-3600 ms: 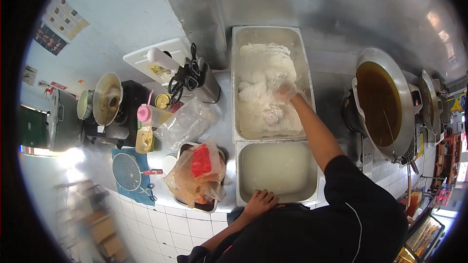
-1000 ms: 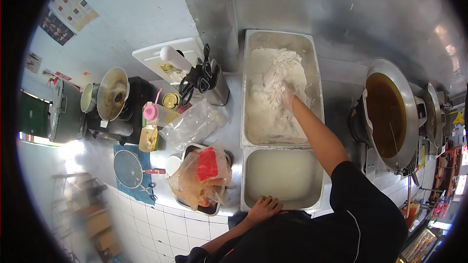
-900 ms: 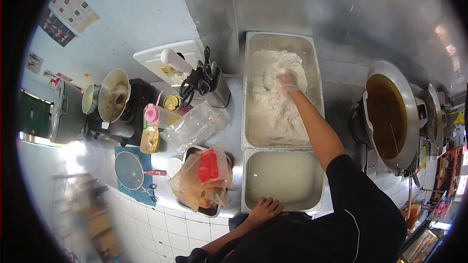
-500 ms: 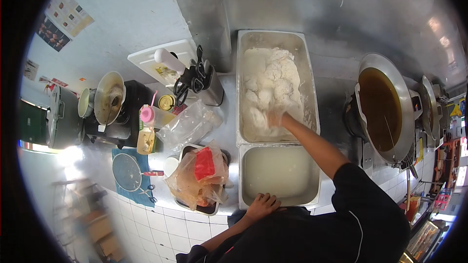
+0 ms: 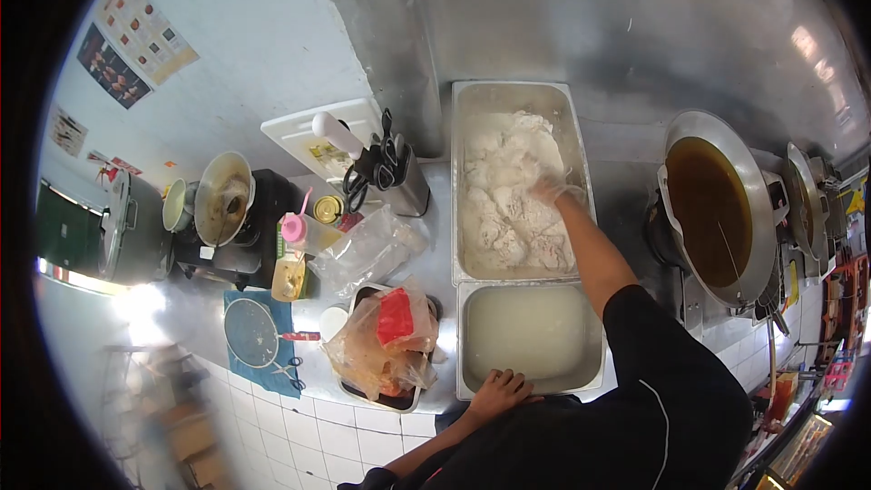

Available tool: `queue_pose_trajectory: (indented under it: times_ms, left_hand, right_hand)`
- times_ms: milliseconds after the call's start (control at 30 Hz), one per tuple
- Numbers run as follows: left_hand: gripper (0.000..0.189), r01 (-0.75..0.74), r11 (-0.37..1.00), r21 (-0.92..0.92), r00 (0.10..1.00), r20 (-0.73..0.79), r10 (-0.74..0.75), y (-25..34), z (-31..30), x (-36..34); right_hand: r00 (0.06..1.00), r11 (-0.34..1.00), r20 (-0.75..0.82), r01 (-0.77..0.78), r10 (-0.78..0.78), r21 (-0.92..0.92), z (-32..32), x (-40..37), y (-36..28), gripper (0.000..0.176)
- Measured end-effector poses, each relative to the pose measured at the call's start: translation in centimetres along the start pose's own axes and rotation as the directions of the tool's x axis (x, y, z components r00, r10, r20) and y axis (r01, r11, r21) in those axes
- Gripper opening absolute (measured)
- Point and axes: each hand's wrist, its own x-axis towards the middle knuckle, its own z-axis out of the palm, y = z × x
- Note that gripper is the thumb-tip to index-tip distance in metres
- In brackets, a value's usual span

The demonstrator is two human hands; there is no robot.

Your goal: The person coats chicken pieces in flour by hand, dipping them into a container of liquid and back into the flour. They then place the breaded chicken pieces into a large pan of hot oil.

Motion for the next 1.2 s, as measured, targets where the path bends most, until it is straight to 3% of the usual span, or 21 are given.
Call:
queue_pose_trajectory:
  times_ms: [100, 200, 267, 367, 433, 500, 600, 667, 800, 867, 900, 933, 1000, 1033, 1100, 1167, 1200]
  left_hand:
    - [0.026, -0.011, 0.999, 0.044, 1.000, -0.010, 0.011, 0.0, -0.1, 0.0]
    - [0.035, -0.017, 0.999, 0.037, 0.998, -0.066, 0.020, -0.2, 0.8, 0.1]
    - [0.035, -0.024, 0.999, 0.024, 0.997, -0.076, 0.025, -0.2, 1.0, -0.1]
    - [0.035, -0.024, 0.999, 0.038, 0.996, -0.079, 0.027, -0.4, 0.5, 0.2]
    - [0.035, -0.023, 0.999, 0.037, 0.997, -0.074, 0.026, -0.1, 0.3, 0.3]
    - [0.037, -0.021, 0.999, 0.036, 0.997, -0.075, 0.024, -0.2, 0.5, 0.4]
    - [0.025, -0.019, 1.000, 0.002, 0.997, -0.073, 0.019, -0.4, 0.8, 0.0]
    - [0.020, -0.069, 0.995, 0.075, 0.997, -0.017, 0.070, -0.8, 1.3, -0.8]
    - [0.030, -0.101, 0.985, 0.138, 0.995, 0.014, 0.100, -1.3, 3.4, -2.1]
    - [0.028, -0.108, 0.987, 0.120, 0.993, 0.055, 0.102, -1.5, 2.5, -2.1]
    - [0.028, -0.112, 0.988, 0.105, 0.992, 0.066, 0.105, -1.3, 2.4, -1.7]
    - [0.026, -0.110, 0.989, 0.100, 0.992, 0.070, 0.103, -1.1, 2.4, -1.6]
    - [0.024, -0.104, 0.989, 0.103, 0.993, 0.075, 0.096, -1.2, 2.6, -1.7]
    - [0.022, -0.100, 0.990, 0.101, 0.993, 0.066, 0.094, -1.2, 2.5, -1.4]
    - [0.020, -0.102, 0.989, 0.104, 0.994, 0.055, 0.096, -1.1, 1.9, -1.1]
    - [0.018, -0.092, 0.990, 0.111, 0.995, 0.047, 0.088, -0.9, 1.5, -0.7]
    - [0.018, -0.088, 0.989, 0.116, 0.996, 0.044, 0.083, -0.9, 1.3, -0.6]
  right_hand:
    - [0.986, 0.967, 0.046, 0.169, -0.163, -0.193, 5.4, 0.6, -0.3, 0.064]
    - [0.944, 0.924, 0.180, 0.314, -0.278, -0.219, 8.1, -4.1, -2.0, 0.061]
    - [0.918, 0.927, 0.244, 0.351, -0.312, -0.134, 7.8, -7.7, -2.8, 0.059]
    - [0.896, 0.912, 0.254, 0.287, -0.363, 0.293, 2.8, -10.5, -3.9, 0.057]
    - [0.954, 0.851, 0.122, 0.182, -0.275, 0.492, 1.4, -9.3, -2.0, 0.055]
    - [0.995, 0.844, -0.066, 0.101, -0.078, 0.526, 1.5, -6.3, 1.2, 0.053]
    - [0.917, 0.985, -0.390, -0.019, 0.086, 0.172, 4.3, 1.7, 7.8, 0.051]
    - [0.869, 0.991, -0.476, -0.122, 0.134, 0.056, 5.5, 7.1, 9.8, 0.049]
    - [0.958, 0.991, -0.262, -0.133, 0.120, -0.031, 4.9, 16.0, 8.5, 0.047]
    - [0.998, 0.996, 0.050, -0.018, 0.022, -0.085, 4.9, 18.2, 8.2, 0.046]
    - [0.967, 0.997, 0.249, 0.066, -0.052, -0.048, 6.0, 19.3, 9.2, 0.045]
    - [0.840, 0.985, 0.520, 0.081, -0.151, 0.155, 6.1, 18.8, 8.6, 0.045]
    - [0.880, 0.909, 0.371, 0.379, -0.296, -0.174, 6.9, 11.1, 4.3, 0.052]
    - [0.864, 0.858, 0.346, 0.457, -0.366, -0.233, 7.6, 7.7, 2.8, 0.056]
    - [0.876, 0.850, 0.279, 0.463, -0.394, -0.252, 9.2, 1.0, 1.1, 0.055]
    - [0.888, 0.915, 0.262, 0.401, -0.378, -0.039, 5.1, -3.5, -1.5, 0.049]
    - [0.883, 0.924, 0.287, 0.325, -0.372, 0.201, 0.5, -5.3, -4.0, 0.047]
